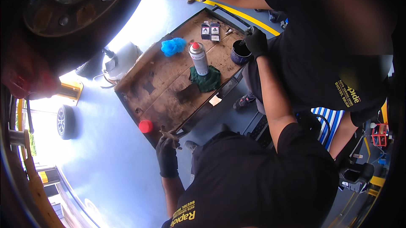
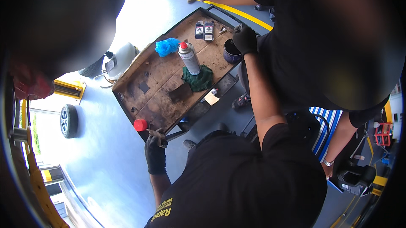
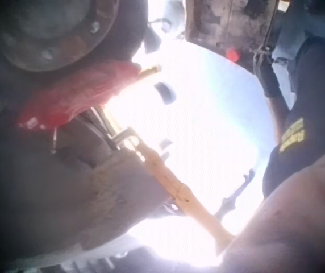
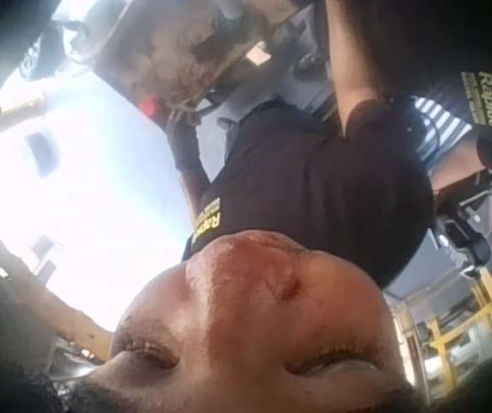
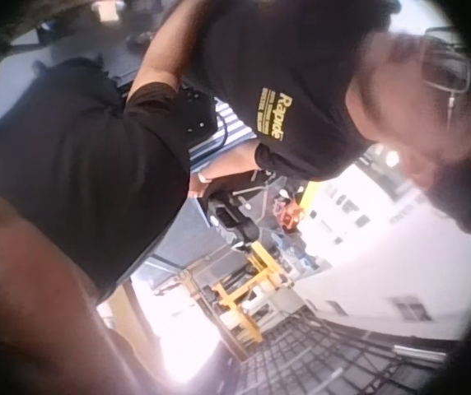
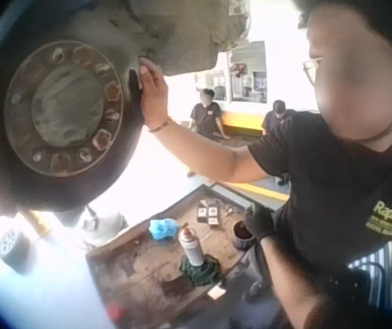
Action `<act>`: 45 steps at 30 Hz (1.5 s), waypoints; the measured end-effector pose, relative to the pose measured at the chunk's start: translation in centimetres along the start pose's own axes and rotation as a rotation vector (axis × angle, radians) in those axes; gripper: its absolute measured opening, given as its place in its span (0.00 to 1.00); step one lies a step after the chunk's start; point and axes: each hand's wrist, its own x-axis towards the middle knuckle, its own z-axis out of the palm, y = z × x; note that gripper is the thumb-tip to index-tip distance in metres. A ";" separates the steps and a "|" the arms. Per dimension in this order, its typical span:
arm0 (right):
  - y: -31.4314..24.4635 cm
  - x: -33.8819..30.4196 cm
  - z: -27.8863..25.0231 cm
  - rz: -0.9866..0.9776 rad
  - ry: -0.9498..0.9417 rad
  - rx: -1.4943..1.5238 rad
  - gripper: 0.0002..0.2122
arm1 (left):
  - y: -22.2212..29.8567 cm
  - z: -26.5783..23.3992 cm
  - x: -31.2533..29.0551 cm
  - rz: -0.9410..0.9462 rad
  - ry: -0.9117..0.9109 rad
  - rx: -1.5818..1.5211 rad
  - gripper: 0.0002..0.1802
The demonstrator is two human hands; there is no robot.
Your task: The person sprays brake cleaner on a car's brake assembly, then uses a screwdriver to adjust components and a rag to wipe parts. The person handles brake pads and a metal clip, placing them on a workbench while other people sit nearby.
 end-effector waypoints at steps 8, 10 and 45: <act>4.4 -1.5 7.0 -0.027 0.023 -0.081 0.13 | 1.9 0.3 0.5 0.103 0.065 -0.200 0.14; 3.4 -1.8 8.0 0.014 -0.087 -0.005 0.10 | 5.5 1.2 1.9 0.523 0.006 0.514 0.15; 3.7 -5.9 -0.8 0.462 0.024 1.036 0.09 | 12.0 5.4 3.3 0.132 -0.407 -0.417 0.28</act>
